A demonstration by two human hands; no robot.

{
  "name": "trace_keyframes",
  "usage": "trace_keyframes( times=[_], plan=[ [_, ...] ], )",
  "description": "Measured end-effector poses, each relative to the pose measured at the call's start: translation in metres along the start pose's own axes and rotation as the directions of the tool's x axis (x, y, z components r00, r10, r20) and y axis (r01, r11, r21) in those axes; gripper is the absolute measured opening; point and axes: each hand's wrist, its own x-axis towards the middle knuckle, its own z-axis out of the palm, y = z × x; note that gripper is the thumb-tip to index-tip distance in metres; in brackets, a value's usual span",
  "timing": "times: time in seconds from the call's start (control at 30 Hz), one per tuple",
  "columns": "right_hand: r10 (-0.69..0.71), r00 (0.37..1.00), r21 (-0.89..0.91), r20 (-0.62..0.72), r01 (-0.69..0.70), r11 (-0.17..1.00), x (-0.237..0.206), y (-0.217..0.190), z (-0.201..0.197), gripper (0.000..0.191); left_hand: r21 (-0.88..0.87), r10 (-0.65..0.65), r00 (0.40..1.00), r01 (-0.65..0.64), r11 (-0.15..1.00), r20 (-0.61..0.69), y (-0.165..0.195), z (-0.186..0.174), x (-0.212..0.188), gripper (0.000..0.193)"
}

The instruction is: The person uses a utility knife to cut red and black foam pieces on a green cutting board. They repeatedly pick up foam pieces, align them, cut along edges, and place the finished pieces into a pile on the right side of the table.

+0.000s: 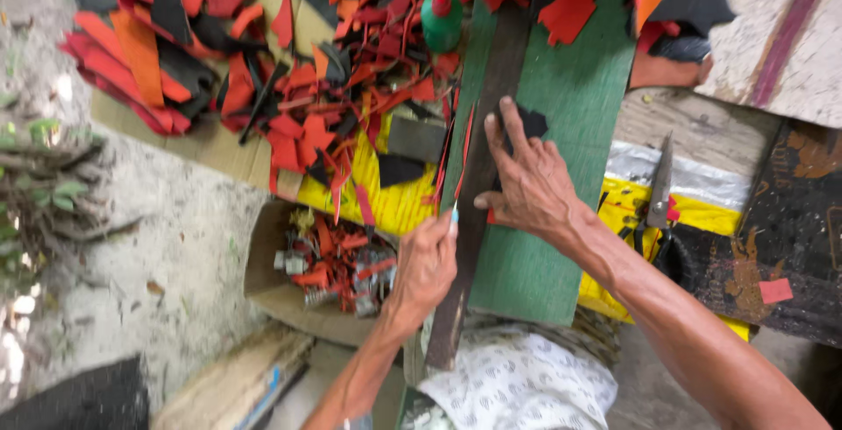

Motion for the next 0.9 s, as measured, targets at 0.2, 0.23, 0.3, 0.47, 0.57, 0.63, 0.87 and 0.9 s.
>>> trace_keyframes(
  times=[0.2,0.23,0.3,0.47,0.57,0.63,0.87,0.9],
  plan=[
    [-0.005,0.999,0.02,-0.043,0.006,1.0,-0.003,0.003,0.005,0.119,-0.019,-0.049,0.999,0.05,0.999,0.019,0.003,-0.006,-0.012,0.022],
    [-0.011,0.999,0.027,-0.052,0.013,1.0,-0.004,0.005,0.006,0.119,-0.026,-0.045,0.999,0.046,0.999,0.013,0.003,-0.007,-0.01,0.024],
    [-0.034,0.998,0.047,-0.054,0.036,0.998,-0.007,0.006,0.01,0.118,-0.041,-0.028,0.999,0.026,0.999,-0.034,0.005,-0.008,-0.012,0.026],
    [-0.066,0.99,0.108,-0.123,0.08,0.991,-0.008,0.012,0.011,0.117,-0.271,-0.289,0.953,0.303,0.914,0.093,0.007,-0.003,0.011,0.027],
    [-0.04,0.997,0.071,-0.069,0.045,0.996,-0.009,0.012,0.012,0.117,-0.3,-0.198,0.979,0.203,0.932,0.049,0.005,0.002,0.019,0.029],
    [-0.048,0.996,0.067,-0.071,0.053,0.996,-0.007,0.012,0.013,0.119,-0.264,-0.178,0.983,0.182,0.947,0.041,0.002,0.003,0.02,0.03],
    [-0.046,0.996,0.062,-0.079,0.051,0.997,-0.008,0.011,0.013,0.12,-0.202,-0.155,0.988,0.155,0.967,0.013,0.004,0.004,0.019,0.027],
    [-0.049,0.995,0.064,-0.084,0.055,0.996,-0.008,0.011,0.013,0.12,-0.188,-0.161,0.987,0.16,0.969,0.015,0.005,0.004,0.02,0.026]
  ],
)
